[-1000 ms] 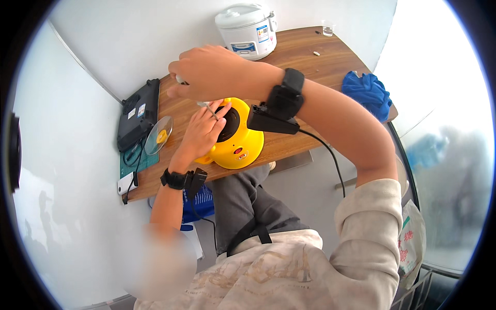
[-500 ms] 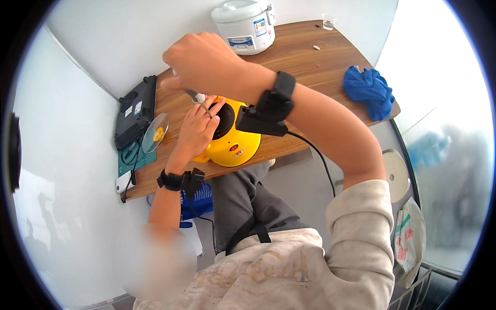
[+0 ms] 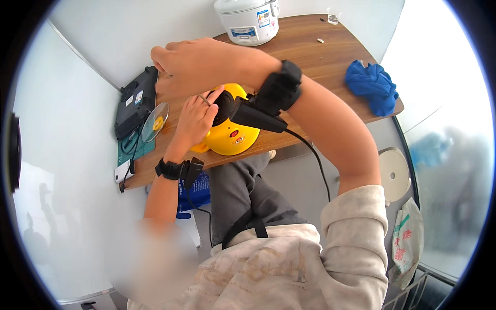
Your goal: The person uses a screwdriver to tighten a screw on a glass lid, then places the lid on a yellow pot. They then use the screwdriver to tighten screws on the bottom of the pot. Finally, they wipe the table with a blue cloth.
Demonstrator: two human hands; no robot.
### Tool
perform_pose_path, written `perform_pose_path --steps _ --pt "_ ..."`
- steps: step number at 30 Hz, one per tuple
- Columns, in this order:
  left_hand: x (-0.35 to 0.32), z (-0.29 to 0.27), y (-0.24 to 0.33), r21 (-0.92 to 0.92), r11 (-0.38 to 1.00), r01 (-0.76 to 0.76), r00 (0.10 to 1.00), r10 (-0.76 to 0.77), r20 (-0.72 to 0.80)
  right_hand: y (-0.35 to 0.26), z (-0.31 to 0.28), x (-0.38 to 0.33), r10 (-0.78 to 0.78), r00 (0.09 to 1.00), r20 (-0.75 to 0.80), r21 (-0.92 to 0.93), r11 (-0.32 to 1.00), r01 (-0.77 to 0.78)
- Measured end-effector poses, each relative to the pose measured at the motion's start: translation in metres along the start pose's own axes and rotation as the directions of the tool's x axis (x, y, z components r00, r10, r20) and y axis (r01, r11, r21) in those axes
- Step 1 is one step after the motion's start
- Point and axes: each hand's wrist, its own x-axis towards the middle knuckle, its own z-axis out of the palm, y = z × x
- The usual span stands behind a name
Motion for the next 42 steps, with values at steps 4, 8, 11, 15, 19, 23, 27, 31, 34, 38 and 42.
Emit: perform_pose_path --steps 4,8,11,15,19,23,27,31,34,38,42 --pt "-0.002 0.008 -0.012 0.221 0.962 -0.161 0.987 0.153 0.053 0.014 0.0 -0.006 -0.07 0.995 0.071 0.336 0.941 0.043" --pt "-0.005 0.013 -0.013 0.173 0.98 -0.102 0.995 0.104 -0.004 0.013 0.012 -0.006 -0.028 0.997 -0.071 0.169 0.985 0.04" --pt "0.0 0.009 0.0 0.15 0.987 -0.054 0.996 0.063 -0.058 0.003 0.038 -0.004 -0.074 0.948 -0.309 -0.242 0.97 -0.003" --pt "-0.004 0.01 -0.005 0.118 0.993 -0.018 0.999 0.011 0.053 -0.018 0.044 -0.003 -0.049 0.945 -0.322 -0.313 0.948 -0.057" --pt "-0.001 0.009 -0.004 0.133 0.99 0.04 0.99 -0.057 0.127 -0.007 0.043 0.0 -0.079 0.969 -0.233 -0.042 0.997 0.071" --pt "0.003 0.013 0.001 0.129 0.992 0.001 0.999 0.004 -0.039 0.012 -0.002 0.004 0.014 0.987 0.162 0.213 0.976 -0.049" --pt "0.0 0.021 -0.006 0.158 0.986 -0.053 0.988 0.075 -0.135 0.017 0.0 0.001 0.036 0.999 0.009 0.089 0.995 -0.037" --pt "-0.001 0.018 -0.004 0.18 0.984 -0.013 0.999 0.02 -0.035 0.006 0.021 -0.001 -0.01 0.978 -0.21 -0.23 0.972 -0.039" --pt "0.001 0.008 -0.001 0.174 0.984 0.036 0.993 -0.055 0.104 -0.001 0.024 0.001 0.045 0.978 -0.203 -0.255 0.962 -0.097" --pt "-0.001 0.012 -0.004 0.177 0.984 0.021 0.996 -0.036 0.081 -0.02 0.028 -0.002 0.056 0.989 -0.14 -0.176 0.981 -0.08" --pt "-0.001 0.014 -0.003 0.175 0.984 0.008 1.0 -0.007 -0.003 -0.006 0.017 -0.002 0.072 0.996 -0.043 -0.08 0.994 -0.076"
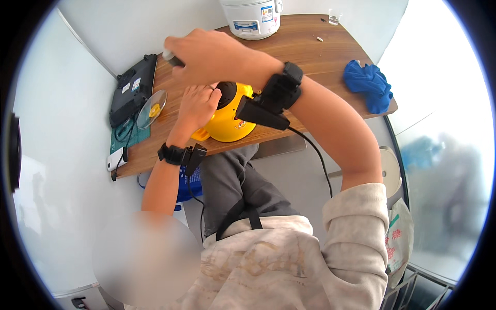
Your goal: The person uses a screwdriver to tighten a screw on a glass lid, then places the lid on a yellow pot. They then use the screwdriver to tighten screws on the bottom of the pot. Finally, they wipe the table with a blue cloth.
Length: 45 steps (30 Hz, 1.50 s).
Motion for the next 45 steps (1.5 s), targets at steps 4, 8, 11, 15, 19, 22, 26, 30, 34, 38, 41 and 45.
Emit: perform_pose_path --steps 4,8,11,15,19,22,26,30,34,38,41,45 --pt "0.002 0.005 0.003 0.075 0.996 -0.043 0.981 0.057 -0.188 0.006 -0.018 0.003 0.059 0.993 0.104 0.087 0.994 -0.068" --pt "0.007 -0.01 0.01 -0.066 0.988 0.142 0.989 -0.139 0.045 0.001 -0.008 0.0 0.03 0.996 0.085 0.053 0.998 -0.034" --pt "0.009 -0.018 0.015 -0.154 0.961 0.232 0.968 -0.211 0.137 -0.011 -0.004 0.001 0.057 0.997 0.049 -0.04 0.998 -0.055" --pt "0.008 -0.013 0.014 -0.19 0.954 0.233 0.972 -0.233 0.024 -0.013 -0.005 0.009 0.043 0.997 -0.062 -0.244 0.968 -0.057" --pt "0.006 -0.017 0.018 -0.203 0.936 0.288 0.958 -0.282 0.057 -0.019 0.003 0.003 0.256 0.961 -0.103 -0.249 0.929 -0.274" --pt "0.006 -0.009 0.018 -0.239 0.931 0.274 0.959 -0.284 -0.006 -0.015 0.002 0.005 0.218 0.965 -0.143 -0.248 0.936 -0.249" --pt "0.004 0.002 0.019 -0.278 0.93 0.242 0.95 -0.286 -0.129 -0.018 -0.006 0.0 0.419 0.905 -0.075 -0.178 0.887 -0.425" --pt "0.004 0.003 0.017 -0.326 0.913 0.246 0.941 -0.305 -0.145 -0.011 -0.005 -0.017 0.45 0.885 -0.117 -0.081 0.884 -0.46" --pt "0.001 -0.001 0.014 -0.361 0.9 0.244 0.937 -0.315 -0.152 -0.017 -0.018 -0.023 0.528 0.848 -0.044 0.009 0.849 -0.528" --pt "0.003 0.005 0.016 -0.392 0.887 0.246 0.924 -0.336 -0.18 -0.011 -0.031 -0.028 0.622 0.783 0.012 0.053 0.782 -0.621" --pt "0.003 0.002 0.018 -0.439 0.866 0.24 0.923 -0.344 -0.172 0.0 -0.039 -0.034 0.633 0.769 0.09 0.118 0.76 -0.639" --pt "0.001 -0.004 0.013 -0.48 0.849 0.221 0.937 -0.321 -0.136 0.015 -0.043 -0.041 0.663 0.735 0.142 0.173 0.714 -0.678"
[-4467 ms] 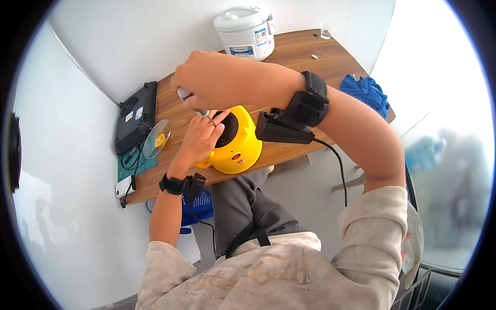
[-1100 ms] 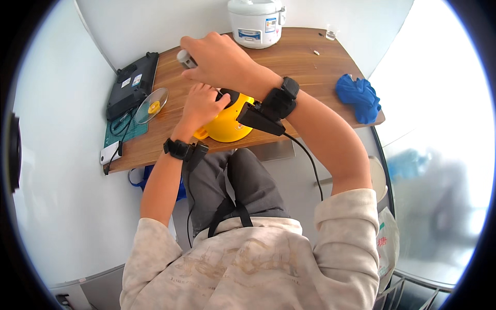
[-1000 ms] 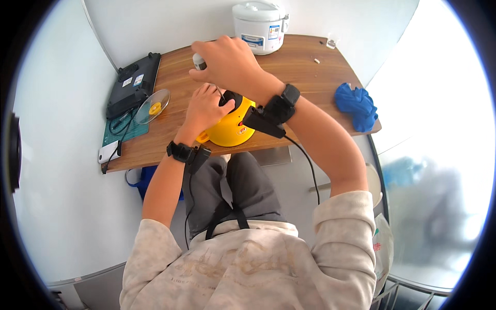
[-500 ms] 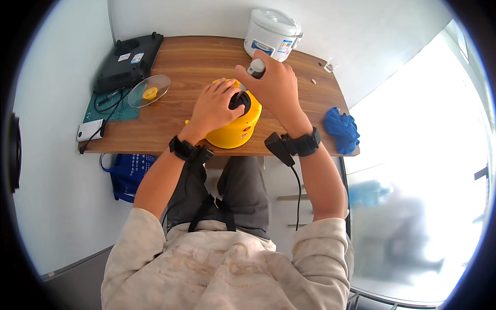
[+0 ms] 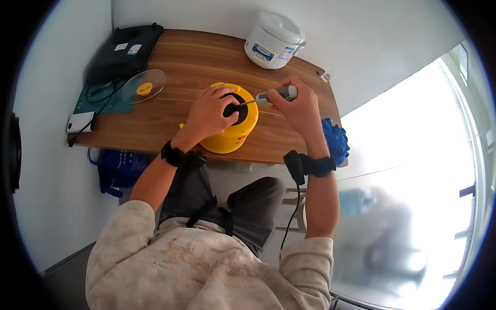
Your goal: The person uses a screwdriver to tighten a screw on a glass lid, then places the lid on a yellow pot. They then use the screwdriver to tighten screws on the bottom of the pot. Finally, they wipe the table with a blue cloth.
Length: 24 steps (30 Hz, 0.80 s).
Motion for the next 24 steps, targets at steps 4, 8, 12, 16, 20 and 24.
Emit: perform_pose_path --steps 4,8,12,16,20,24 --pt "0.002 -0.005 0.001 -0.019 1.0 -0.009 0.998 0.011 0.06 0.024 -0.004 0.006 0.092 0.996 -0.013 0.199 0.976 -0.088" --pt "0.001 -0.006 0.001 -0.027 1.0 -0.012 0.996 0.014 0.083 0.041 -0.007 0.012 0.146 0.989 0.01 0.317 0.938 -0.141" --pt "-0.003 -0.002 -0.004 -0.006 0.999 -0.05 0.998 0.05 0.044 0.044 -0.005 0.016 0.141 0.99 0.032 0.377 0.915 -0.142" --pt "-0.003 -0.002 -0.003 -0.025 1.0 -0.017 0.999 0.018 0.041 0.047 -0.007 0.023 0.109 0.991 0.074 0.375 0.918 -0.129" --pt "-0.002 -0.004 -0.002 -0.042 0.998 -0.038 0.999 0.037 -0.039 0.049 -0.006 0.023 0.064 0.994 0.083 0.386 0.918 -0.091" --pt "-0.002 -0.005 0.002 -0.065 0.998 -0.013 0.995 0.006 -0.098 0.047 -0.006 0.017 0.056 0.996 0.071 0.416 0.906 -0.08"
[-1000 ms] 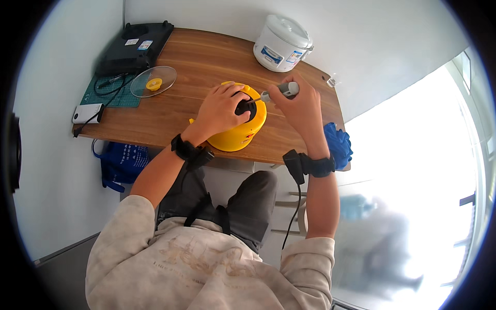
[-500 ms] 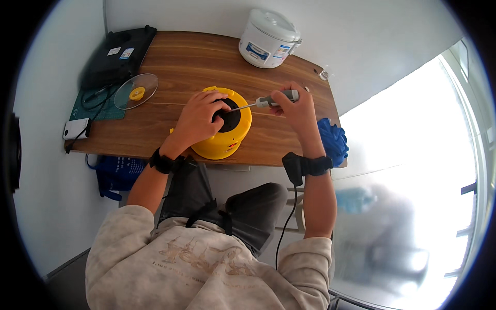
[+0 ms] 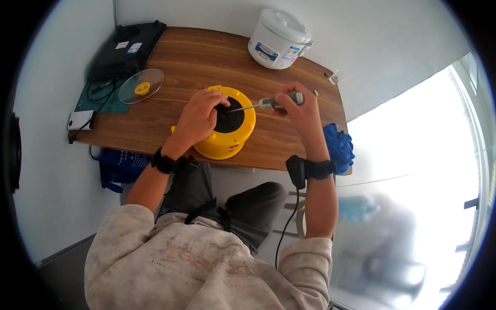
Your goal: The person uses a screwdriver to tighten a screw on a glass lid, then places the lid on a yellow pot. They then use the screwdriver to tighten screws on the bottom of the pot. Finally, they wipe the table with a blue cloth.
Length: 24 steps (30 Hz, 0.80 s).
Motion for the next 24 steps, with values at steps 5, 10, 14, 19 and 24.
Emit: perform_pose_path --steps 5,10,14,19,24 --pt "-0.001 0.001 -0.003 -0.053 0.997 0.058 0.998 -0.059 -0.028 -0.002 -0.001 -0.005 -0.024 1.0 -0.004 -0.027 0.999 0.023" --pt "0.002 -0.004 0.0 0.035 0.996 0.087 0.989 -0.091 0.12 -0.017 0.002 -0.007 -0.053 0.999 0.002 -0.094 0.994 0.053" --pt "0.002 -0.004 0.0 0.015 0.997 0.072 0.992 -0.073 0.107 -0.02 0.004 -0.003 -0.062 0.998 0.032 -0.166 0.984 0.067" --pt "0.0 0.002 -0.005 -0.019 0.999 0.028 0.999 -0.028 0.029 -0.023 0.004 0.002 -0.058 0.997 0.057 -0.221 0.973 0.07" --pt "0.001 -0.001 -0.002 -0.003 0.998 0.067 0.995 -0.066 0.074 -0.045 0.011 0.003 -0.127 0.989 0.081 -0.513 0.845 0.15"
